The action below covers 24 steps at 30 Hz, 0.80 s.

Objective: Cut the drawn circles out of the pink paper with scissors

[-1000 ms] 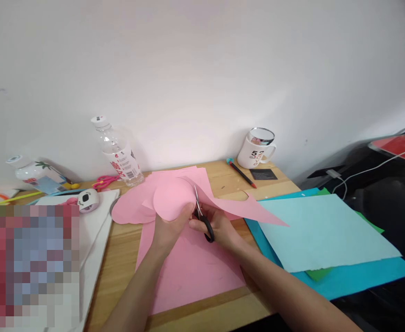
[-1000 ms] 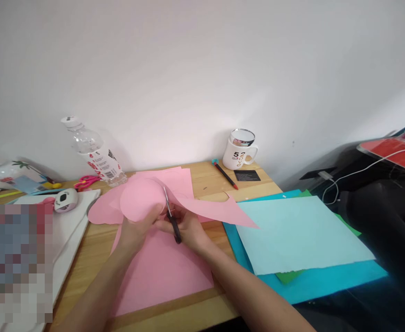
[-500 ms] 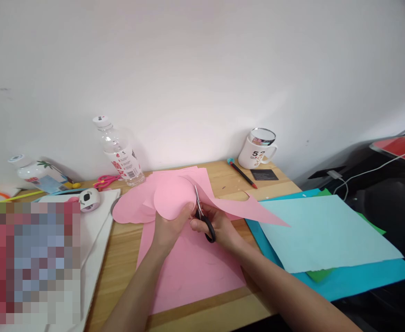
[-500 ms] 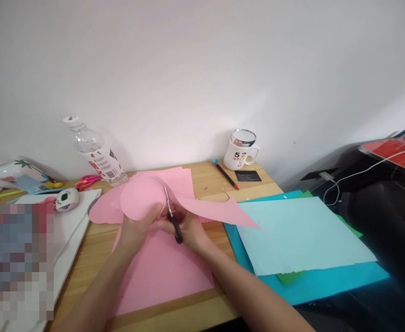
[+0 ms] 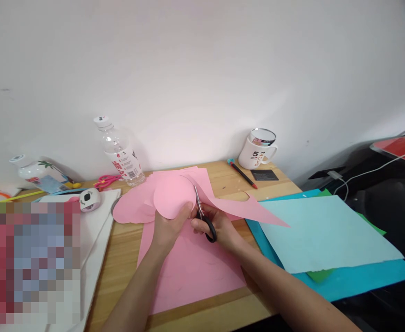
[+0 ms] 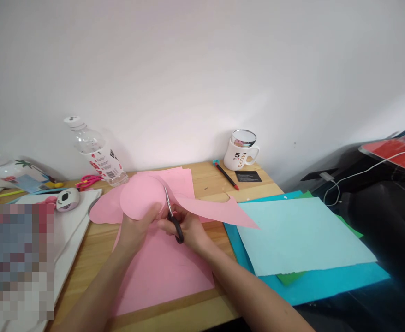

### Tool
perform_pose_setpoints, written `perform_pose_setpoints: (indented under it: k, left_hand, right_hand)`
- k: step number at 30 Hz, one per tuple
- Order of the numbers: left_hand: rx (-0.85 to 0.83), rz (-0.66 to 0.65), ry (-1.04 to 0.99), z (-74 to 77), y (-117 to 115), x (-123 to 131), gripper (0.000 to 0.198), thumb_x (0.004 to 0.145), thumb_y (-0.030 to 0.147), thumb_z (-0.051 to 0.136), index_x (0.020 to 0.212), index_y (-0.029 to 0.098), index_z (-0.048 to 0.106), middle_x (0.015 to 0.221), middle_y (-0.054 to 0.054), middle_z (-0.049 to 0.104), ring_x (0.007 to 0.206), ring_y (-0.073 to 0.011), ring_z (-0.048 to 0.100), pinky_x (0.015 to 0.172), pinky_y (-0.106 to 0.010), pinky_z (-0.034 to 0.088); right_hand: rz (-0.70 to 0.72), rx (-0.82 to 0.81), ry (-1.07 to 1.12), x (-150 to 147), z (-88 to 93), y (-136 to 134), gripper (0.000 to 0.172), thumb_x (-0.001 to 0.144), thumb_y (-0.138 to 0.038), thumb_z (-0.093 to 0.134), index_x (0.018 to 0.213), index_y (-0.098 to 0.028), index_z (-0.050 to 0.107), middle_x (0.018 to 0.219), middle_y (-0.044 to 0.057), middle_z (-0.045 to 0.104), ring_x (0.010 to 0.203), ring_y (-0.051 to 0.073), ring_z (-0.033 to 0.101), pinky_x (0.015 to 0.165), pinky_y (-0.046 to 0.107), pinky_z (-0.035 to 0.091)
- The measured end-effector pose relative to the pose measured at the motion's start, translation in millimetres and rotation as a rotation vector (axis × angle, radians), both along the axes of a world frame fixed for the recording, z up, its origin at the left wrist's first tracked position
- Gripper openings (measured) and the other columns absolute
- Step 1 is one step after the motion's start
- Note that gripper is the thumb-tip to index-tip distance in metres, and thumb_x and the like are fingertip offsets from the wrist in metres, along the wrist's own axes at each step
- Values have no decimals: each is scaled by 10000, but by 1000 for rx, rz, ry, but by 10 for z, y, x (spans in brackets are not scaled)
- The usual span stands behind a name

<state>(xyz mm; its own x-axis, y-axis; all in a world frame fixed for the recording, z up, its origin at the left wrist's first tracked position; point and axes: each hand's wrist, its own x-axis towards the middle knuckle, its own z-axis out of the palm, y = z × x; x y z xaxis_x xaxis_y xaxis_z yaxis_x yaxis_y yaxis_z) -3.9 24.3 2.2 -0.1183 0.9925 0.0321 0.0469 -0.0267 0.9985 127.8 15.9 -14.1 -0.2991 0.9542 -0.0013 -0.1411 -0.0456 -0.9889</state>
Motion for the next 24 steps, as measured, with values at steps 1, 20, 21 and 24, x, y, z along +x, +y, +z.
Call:
perform_pose_setpoints:
  k: [1,20,21,24]
  left_hand:
    - [4,2,1,-10,2,-2,218,645,322,658,762,141,633,738,-44,686,743,-194,641,675,-291,519]
    - [-1,-20,-10,-8,1,15,316,639,339,681,879,134,655,880,-84,709,860,-239,654,751,-334,527]
    - [3,-45,-18,-5,0,16,316,648,334,676,890,133,653,878,-85,710,866,-243,654,754,-339,529]
    - [0,-58,-11,6,-3,18,303,653,325,672,884,129,650,844,-82,713,856,-249,659,743,-345,537]
  right_hand:
    - [2,4,1,1,-2,0,353,635,-479,691,668,-181,506,536,-40,462,493,98,407,480,240,328]
    - [-9,39,43,-14,-96,21,377,632,-435,726,872,-200,554,676,-17,527,615,128,457,571,257,392]
    - [-6,51,44,-8,-104,28,384,641,-439,720,899,-202,560,690,-12,537,641,138,467,585,261,396]
    - [-1,72,49,0,-115,38,414,647,-446,716,951,-209,564,718,-4,549,696,156,486,606,263,400]
